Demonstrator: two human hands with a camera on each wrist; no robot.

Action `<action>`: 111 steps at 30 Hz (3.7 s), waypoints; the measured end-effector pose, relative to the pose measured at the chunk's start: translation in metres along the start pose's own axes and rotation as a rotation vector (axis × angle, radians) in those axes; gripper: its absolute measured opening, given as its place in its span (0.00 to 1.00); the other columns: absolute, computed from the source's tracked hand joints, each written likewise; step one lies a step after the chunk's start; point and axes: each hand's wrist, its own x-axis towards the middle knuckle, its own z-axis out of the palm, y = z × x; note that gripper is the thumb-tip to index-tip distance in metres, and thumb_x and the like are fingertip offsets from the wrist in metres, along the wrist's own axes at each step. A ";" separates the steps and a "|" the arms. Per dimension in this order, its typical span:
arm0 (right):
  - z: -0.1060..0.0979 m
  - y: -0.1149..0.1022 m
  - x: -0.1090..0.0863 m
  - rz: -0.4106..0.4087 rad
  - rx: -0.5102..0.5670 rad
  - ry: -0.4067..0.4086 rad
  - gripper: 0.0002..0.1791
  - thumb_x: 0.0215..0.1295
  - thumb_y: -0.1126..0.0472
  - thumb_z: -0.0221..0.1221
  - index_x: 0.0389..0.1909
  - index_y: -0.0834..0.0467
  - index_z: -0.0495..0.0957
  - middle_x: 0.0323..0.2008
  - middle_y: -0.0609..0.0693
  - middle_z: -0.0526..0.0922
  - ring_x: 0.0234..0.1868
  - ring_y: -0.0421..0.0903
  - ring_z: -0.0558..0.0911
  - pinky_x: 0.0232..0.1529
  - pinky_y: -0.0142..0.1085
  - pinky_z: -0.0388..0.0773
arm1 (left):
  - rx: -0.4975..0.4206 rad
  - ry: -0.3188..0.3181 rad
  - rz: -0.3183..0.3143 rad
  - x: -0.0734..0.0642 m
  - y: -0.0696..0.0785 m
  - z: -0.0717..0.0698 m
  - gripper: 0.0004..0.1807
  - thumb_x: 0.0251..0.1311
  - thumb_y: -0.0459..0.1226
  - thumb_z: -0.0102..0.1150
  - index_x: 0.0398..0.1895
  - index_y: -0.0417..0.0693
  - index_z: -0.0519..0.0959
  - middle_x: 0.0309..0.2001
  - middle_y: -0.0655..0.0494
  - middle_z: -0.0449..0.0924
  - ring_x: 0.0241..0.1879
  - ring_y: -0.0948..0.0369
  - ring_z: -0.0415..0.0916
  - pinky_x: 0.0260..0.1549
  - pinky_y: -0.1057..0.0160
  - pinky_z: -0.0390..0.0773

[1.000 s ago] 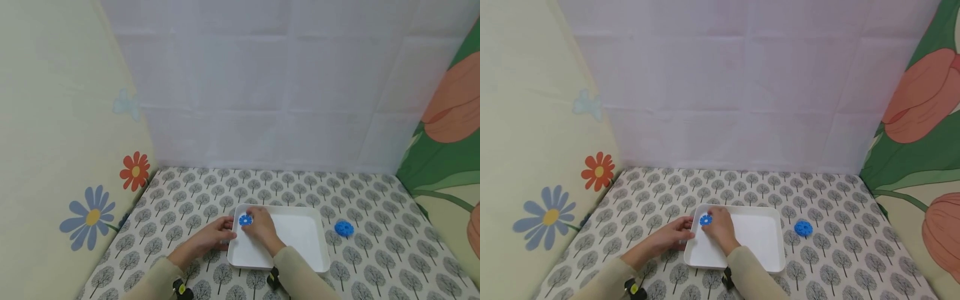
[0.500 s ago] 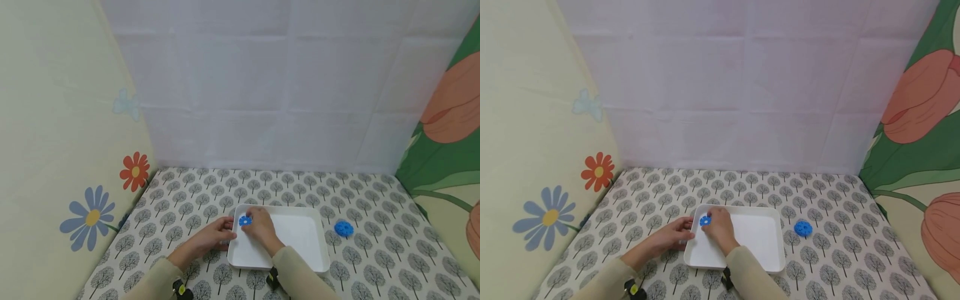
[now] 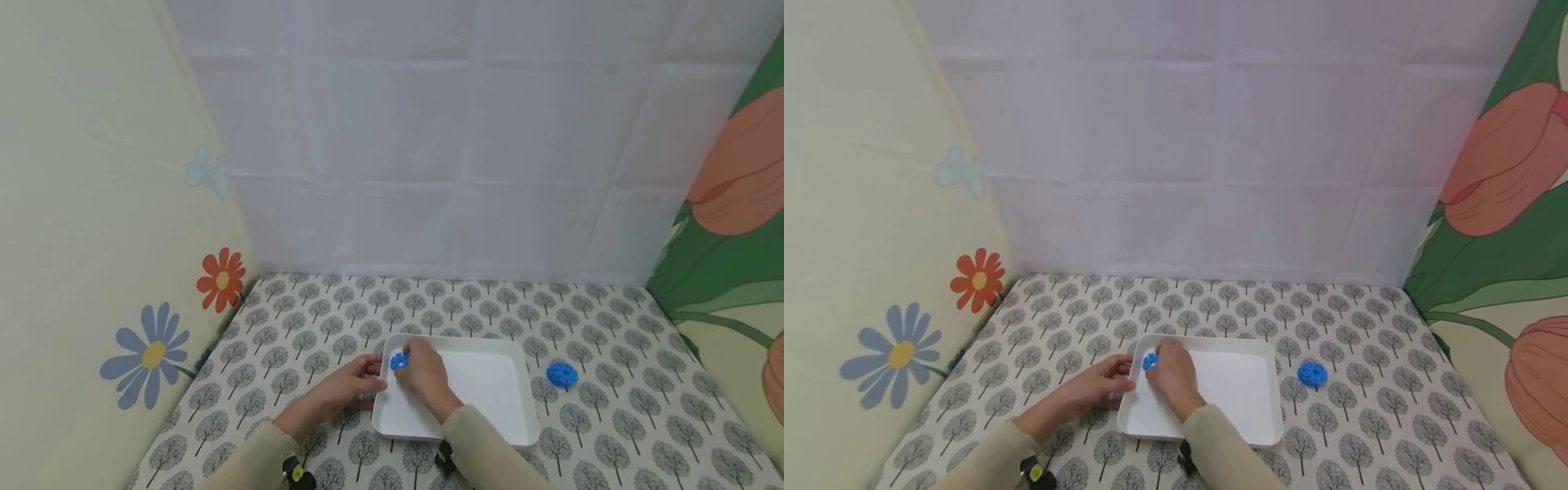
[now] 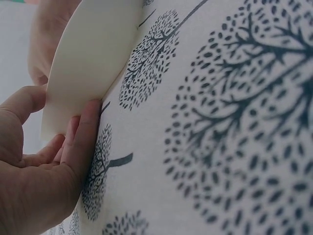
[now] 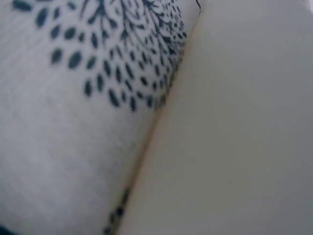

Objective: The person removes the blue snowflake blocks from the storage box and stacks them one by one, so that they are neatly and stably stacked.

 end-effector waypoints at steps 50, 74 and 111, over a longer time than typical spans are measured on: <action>-0.070 0.037 -0.019 -0.069 0.062 -0.008 0.23 0.54 0.60 0.75 0.51 0.61 0.82 0.41 0.53 0.80 0.40 0.46 0.76 0.39 0.40 0.79 | 0.005 0.016 0.025 -0.004 0.001 0.003 0.38 0.66 0.36 0.64 0.75 0.38 0.59 0.61 0.41 0.70 0.53 0.52 0.77 0.49 0.49 0.84; -0.128 0.099 -0.038 -0.110 0.084 0.052 0.24 0.57 0.65 0.72 0.55 0.63 0.80 0.35 0.50 0.76 0.34 0.43 0.74 0.32 0.32 0.75 | 0.014 0.032 0.018 -0.005 0.001 0.005 0.38 0.65 0.36 0.65 0.75 0.40 0.60 0.61 0.42 0.70 0.53 0.52 0.76 0.49 0.49 0.84; -0.208 0.213 -0.067 -0.078 -0.050 0.077 0.30 0.64 0.60 0.68 0.62 0.71 0.73 0.42 0.55 0.79 0.41 0.48 0.80 0.41 0.38 0.81 | 0.046 0.051 0.002 -0.002 0.002 0.006 0.39 0.64 0.39 0.67 0.75 0.42 0.61 0.59 0.45 0.71 0.52 0.54 0.77 0.50 0.50 0.84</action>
